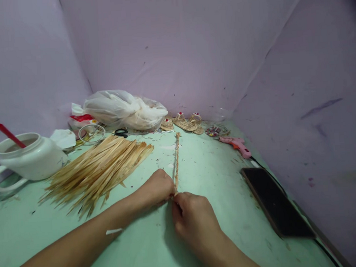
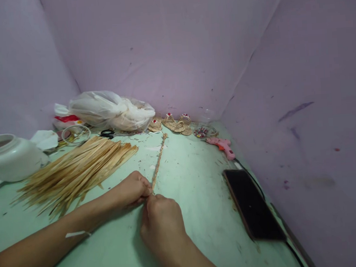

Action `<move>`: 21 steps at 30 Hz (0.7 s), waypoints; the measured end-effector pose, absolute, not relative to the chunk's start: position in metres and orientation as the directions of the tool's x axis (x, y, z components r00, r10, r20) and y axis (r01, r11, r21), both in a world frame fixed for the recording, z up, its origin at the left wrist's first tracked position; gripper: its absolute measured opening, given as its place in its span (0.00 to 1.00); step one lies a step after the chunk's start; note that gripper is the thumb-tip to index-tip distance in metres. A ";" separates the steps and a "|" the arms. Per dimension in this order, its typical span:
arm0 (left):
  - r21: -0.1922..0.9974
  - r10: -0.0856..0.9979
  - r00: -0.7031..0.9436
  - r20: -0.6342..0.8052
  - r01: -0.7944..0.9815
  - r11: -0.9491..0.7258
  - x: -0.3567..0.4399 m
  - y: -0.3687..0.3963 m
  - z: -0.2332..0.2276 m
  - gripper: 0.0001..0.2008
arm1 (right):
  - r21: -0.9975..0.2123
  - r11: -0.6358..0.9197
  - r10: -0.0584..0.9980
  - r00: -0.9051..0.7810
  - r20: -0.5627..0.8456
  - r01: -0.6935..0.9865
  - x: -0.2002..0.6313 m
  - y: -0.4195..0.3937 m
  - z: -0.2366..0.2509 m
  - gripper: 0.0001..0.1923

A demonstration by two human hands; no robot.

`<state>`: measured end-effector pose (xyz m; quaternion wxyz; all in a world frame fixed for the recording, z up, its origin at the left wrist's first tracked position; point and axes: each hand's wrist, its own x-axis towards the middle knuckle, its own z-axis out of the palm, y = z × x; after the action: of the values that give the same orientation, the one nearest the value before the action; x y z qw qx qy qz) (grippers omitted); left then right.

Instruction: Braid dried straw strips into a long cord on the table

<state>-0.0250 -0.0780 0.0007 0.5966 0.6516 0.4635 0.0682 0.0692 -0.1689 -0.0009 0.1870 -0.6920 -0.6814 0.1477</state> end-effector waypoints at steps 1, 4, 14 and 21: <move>0.844 0.669 0.583 -0.461 0.521 0.128 -0.026 -0.078 0.000 0.07 | -0.466 0.010 0.998 0.017 0.055 0.885 0.067 -0.170 -0.002 0.09; 0.838 0.663 0.633 -0.399 0.546 -0.018 -0.028 -0.075 0.000 0.05 | -0.507 0.023 0.999 -0.008 0.032 0.862 0.067 -0.171 -0.003 0.09; 0.849 0.619 0.684 -0.386 0.526 -0.052 -0.034 -0.069 0.014 0.06 | -0.956 -0.293 0.941 0.185 -0.282 0.031 0.098 -0.140 0.005 0.09; 0.839 0.594 0.716 -0.367 0.531 -0.123 -0.034 -0.066 0.006 0.05 | -0.905 -0.422 0.901 0.086 -0.426 -0.059 0.083 -0.140 0.003 0.04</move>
<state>-0.0338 -0.0659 0.0059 0.5455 0.7486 0.3756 0.0289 0.0834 -0.1397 0.0026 0.4127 -0.6107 -0.3445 0.5815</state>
